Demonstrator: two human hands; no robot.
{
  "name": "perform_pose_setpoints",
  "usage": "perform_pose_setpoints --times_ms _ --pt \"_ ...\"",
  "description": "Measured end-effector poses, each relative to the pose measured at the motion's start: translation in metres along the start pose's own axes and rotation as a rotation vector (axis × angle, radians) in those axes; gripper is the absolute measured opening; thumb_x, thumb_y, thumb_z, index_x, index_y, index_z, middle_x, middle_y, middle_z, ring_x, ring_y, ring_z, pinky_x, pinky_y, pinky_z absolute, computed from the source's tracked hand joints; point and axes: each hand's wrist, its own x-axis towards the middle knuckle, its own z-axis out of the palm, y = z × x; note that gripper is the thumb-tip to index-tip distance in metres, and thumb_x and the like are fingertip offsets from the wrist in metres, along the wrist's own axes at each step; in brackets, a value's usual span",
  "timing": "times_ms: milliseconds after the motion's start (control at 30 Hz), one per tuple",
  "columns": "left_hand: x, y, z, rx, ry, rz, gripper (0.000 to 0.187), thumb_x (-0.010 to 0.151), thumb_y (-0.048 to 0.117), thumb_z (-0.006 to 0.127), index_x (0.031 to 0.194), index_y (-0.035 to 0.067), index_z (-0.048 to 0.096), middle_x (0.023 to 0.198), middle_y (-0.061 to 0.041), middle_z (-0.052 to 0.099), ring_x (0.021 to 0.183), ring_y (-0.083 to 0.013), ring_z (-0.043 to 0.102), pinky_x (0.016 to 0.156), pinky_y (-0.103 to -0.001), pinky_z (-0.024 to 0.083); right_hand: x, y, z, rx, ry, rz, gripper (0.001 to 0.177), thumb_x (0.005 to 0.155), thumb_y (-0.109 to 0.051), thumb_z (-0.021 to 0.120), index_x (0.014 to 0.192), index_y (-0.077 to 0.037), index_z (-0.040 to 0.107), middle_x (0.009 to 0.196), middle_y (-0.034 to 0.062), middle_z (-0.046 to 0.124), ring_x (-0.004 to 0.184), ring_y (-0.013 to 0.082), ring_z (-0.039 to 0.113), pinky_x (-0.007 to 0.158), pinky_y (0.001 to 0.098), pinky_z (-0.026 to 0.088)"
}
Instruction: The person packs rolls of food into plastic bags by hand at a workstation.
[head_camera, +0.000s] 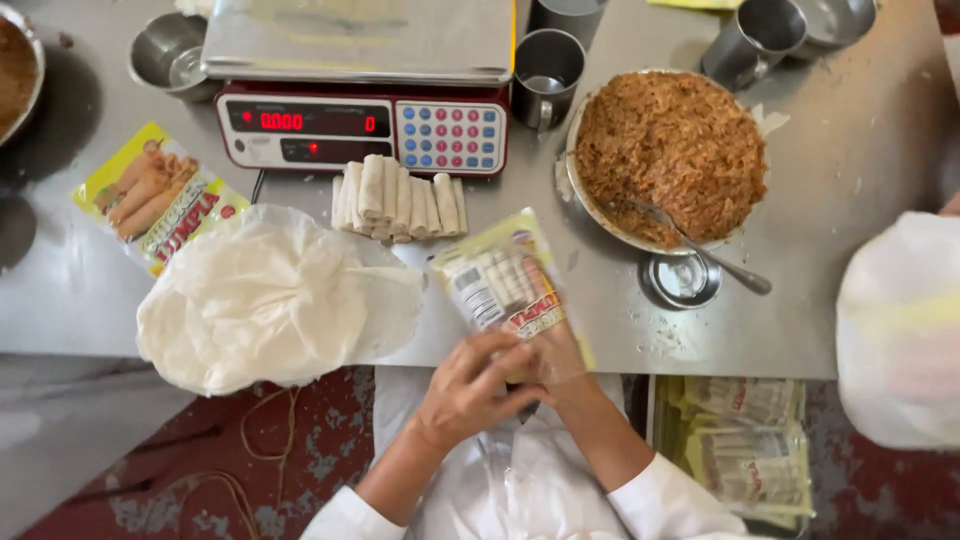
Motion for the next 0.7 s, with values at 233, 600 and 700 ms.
perform_pose_setpoints --times_ms 233,600,700 --pt "0.005 0.02 -0.001 0.027 0.115 0.075 0.009 0.097 0.001 0.075 0.088 0.0 0.073 0.083 -0.007 0.071 0.066 -0.0192 0.067 0.058 -0.031 0.059 0.039 -0.031 0.076 -0.46 -0.034 0.166 0.068 0.113 -0.021 0.057 0.168 0.0 0.024 0.173 0.0198 0.031 0.162 0.0303 0.029 0.136 0.0465 0.021" --pt "0.036 -0.02 -0.073 -0.647 -0.251 -1.037 0.139 0.067 0.054 0.088 0.17 0.01 0.007 0.175 -0.025 0.022 0.158 -0.0386 0.033 0.127 -0.046 0.033 0.12 -0.091 0.23 -1.183 -0.131 0.436 0.065 0.112 -0.017 0.054 0.166 0.004 0.024 0.175 0.023 0.025 0.164 0.0342 0.024 0.136 0.0481 0.019" --pt "-0.013 -0.045 -0.04 -1.236 -0.299 -0.894 0.033 0.082 0.018 0.093 0.109 0.007 0.078 0.109 -0.009 0.083 0.096 -0.0188 0.079 0.081 -0.03 0.068 0.137 -0.105 0.263 -1.382 -0.164 0.499 0.064 0.112 -0.016 0.053 0.165 0.005 0.024 0.175 0.0238 0.024 0.164 0.0353 0.023 0.136 0.0485 0.019"
